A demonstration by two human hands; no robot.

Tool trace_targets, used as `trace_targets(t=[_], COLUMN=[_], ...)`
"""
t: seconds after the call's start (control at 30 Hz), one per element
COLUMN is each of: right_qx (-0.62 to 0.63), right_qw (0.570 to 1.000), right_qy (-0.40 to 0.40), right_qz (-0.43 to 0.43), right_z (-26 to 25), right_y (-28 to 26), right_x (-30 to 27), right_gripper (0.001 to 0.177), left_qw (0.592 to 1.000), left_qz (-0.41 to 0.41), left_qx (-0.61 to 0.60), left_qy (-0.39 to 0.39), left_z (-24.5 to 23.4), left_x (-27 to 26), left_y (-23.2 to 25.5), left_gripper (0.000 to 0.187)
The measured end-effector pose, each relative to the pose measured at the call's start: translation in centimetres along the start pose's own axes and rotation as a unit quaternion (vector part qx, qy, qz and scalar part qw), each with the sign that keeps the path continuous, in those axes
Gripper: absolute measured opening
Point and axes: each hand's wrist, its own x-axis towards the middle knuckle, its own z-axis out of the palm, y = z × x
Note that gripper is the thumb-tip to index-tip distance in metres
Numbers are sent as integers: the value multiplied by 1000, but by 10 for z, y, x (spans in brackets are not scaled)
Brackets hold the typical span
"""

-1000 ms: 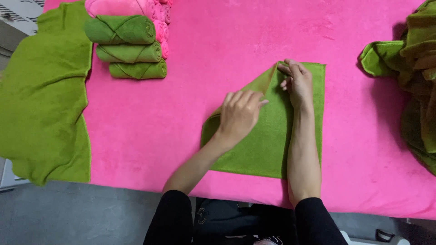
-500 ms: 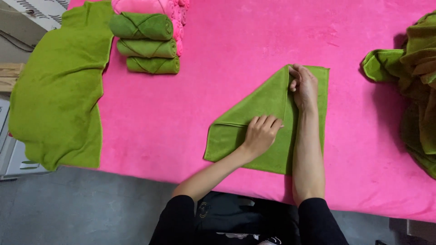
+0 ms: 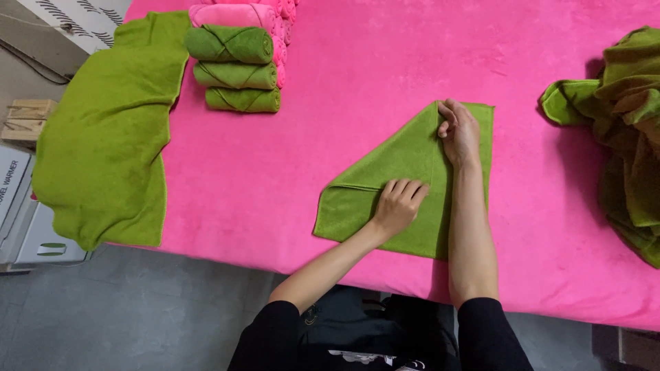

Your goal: The person is folding and rolling green towels into decorative shapes on a pink massage table.

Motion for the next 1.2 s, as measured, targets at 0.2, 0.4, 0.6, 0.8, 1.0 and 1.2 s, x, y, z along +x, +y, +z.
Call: trace_targets(t=[0.2, 0.4, 0.6, 0.8, 1.0, 1.2], right_qx=[-10, -289, -547, -654, -670, -677], right_qw=[998, 888, 662, 613, 621, 650], right_qy=[26, 77, -116, -175, -163, -54], right_qz=[-56, -350, -500, -407, -373, -340], right_z=[9, 37, 59, 50, 58, 45], right_y=[4, -14, -15, 8, -11, -2], right_x=[-10, -66, -98, -75, -101, -92], right_gripper=[21, 14, 16, 41, 58, 60], left_qw=[1000, 1000, 999, 998, 997, 992], left_qz=[8, 10, 13, 41, 13, -123], left_qx=[-18, -27, -31, -46, -63, -6], left_qy=[2, 6, 8, 14, 34, -9], left_z=[-7, -22, -31, -22, -3, -31], left_x=[0, 7, 7, -1, -6, 32], left_y=[3, 4, 4, 4, -12, -27], left_gripper=[10, 10, 7, 8, 12, 38])
